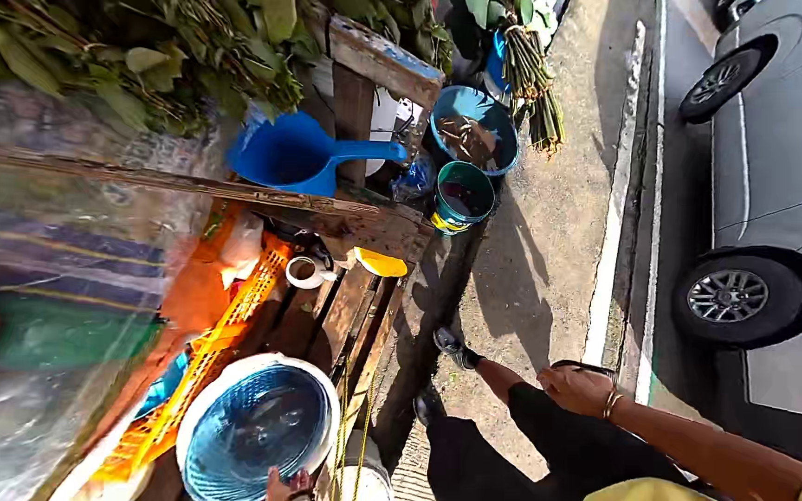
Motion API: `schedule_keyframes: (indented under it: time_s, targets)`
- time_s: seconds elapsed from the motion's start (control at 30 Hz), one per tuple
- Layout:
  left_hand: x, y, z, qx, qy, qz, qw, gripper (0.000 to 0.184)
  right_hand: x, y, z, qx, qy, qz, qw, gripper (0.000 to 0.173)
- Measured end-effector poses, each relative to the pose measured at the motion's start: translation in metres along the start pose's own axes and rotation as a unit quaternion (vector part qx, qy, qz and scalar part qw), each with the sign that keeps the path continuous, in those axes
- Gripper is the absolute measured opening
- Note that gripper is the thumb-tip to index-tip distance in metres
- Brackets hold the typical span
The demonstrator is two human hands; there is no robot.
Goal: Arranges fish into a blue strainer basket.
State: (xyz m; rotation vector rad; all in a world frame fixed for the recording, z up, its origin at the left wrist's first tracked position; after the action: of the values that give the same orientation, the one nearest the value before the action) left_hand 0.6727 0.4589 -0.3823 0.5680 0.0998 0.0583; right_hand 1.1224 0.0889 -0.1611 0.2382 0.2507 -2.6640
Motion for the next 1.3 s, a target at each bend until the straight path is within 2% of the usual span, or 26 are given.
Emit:
schedule_keyframes:
  time_s: [0.1, 0.17, 0.33, 0.5, 0.67, 0.8, 0.9, 0.97, 1.03, 1.17, 1.3]
  targets:
    - [0.023, 0.038, 0.039, 0.019, 0.071, 0.001, 0.997, 0.051, -0.004, -0.015, 0.001, -0.018, 0.015, 0.017, 1.000, 0.039]
    - [0.019, 0.050, 0.057, 0.001, 0.091, 0.015, 0.996, 0.048, -0.007, -0.033, 0.003, -0.046, 0.028, 0.039, 0.998, 0.038]
    - [-0.012, 0.039, 0.084, -0.021, 0.106, 0.059, 0.992, 0.046, -0.010, -0.071, 0.004, -0.107, 0.035, 0.064, 0.992, 0.035]
    - [-0.009, 0.027, 0.083, -0.018, 0.103, 0.054, 0.993, 0.047, -0.004, -0.070, -0.002, -0.099, 0.024, 0.082, 0.991, 0.035]
    - [-0.010, 0.024, 0.055, -0.069, 0.103, -0.111, 0.986, 0.052, 0.008, -0.033, -0.008, -0.054, 0.006, 0.079, 0.995, 0.034]
    - [-0.018, 0.038, 0.063, -0.103, 0.094, -0.150, 0.979, 0.059, 0.015, -0.008, -0.011, -0.019, -0.013, 0.094, 0.995, 0.033]
    - [-0.034, 0.033, 0.058, -0.094, 0.114, -0.218, 0.965, 0.060, 0.016, -0.013, -0.013, -0.023, -0.019, 0.106, 0.994, 0.033]
    - [-0.042, 0.041, 0.072, -0.111, 0.119, -0.276, 0.947, 0.063, 0.014, -0.026, -0.013, -0.034, -0.021, 0.109, 0.993, 0.033]
    - [-0.042, 0.049, 0.093, -0.103, 0.125, -0.244, 0.956, 0.067, 0.011, -0.043, -0.012, -0.053, -0.021, 0.103, 0.993, 0.033]
    - [-0.030, 0.043, 0.128, -0.049, 0.137, -0.077, 0.986, 0.070, 0.003, -0.071, -0.012, -0.082, -0.040, 0.105, 0.990, 0.034]
    - [0.001, 0.033, 0.167, 0.006, 0.098, 0.012, 0.995, 0.071, -0.006, -0.073, -0.014, -0.104, -0.035, 0.098, 0.989, 0.033]
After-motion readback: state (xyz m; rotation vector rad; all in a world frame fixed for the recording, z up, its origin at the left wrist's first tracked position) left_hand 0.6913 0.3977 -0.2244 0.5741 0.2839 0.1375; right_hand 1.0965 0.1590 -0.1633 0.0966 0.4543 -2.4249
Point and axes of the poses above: each hand's wrist, its own z-axis away from the middle knuckle, its own x-axis out of the palm, y = z × x, the point moved 5 cm from there along -z, towards the middle knuckle, and after that the axes turned 12 degrees about -y, right-handed, at the moved point
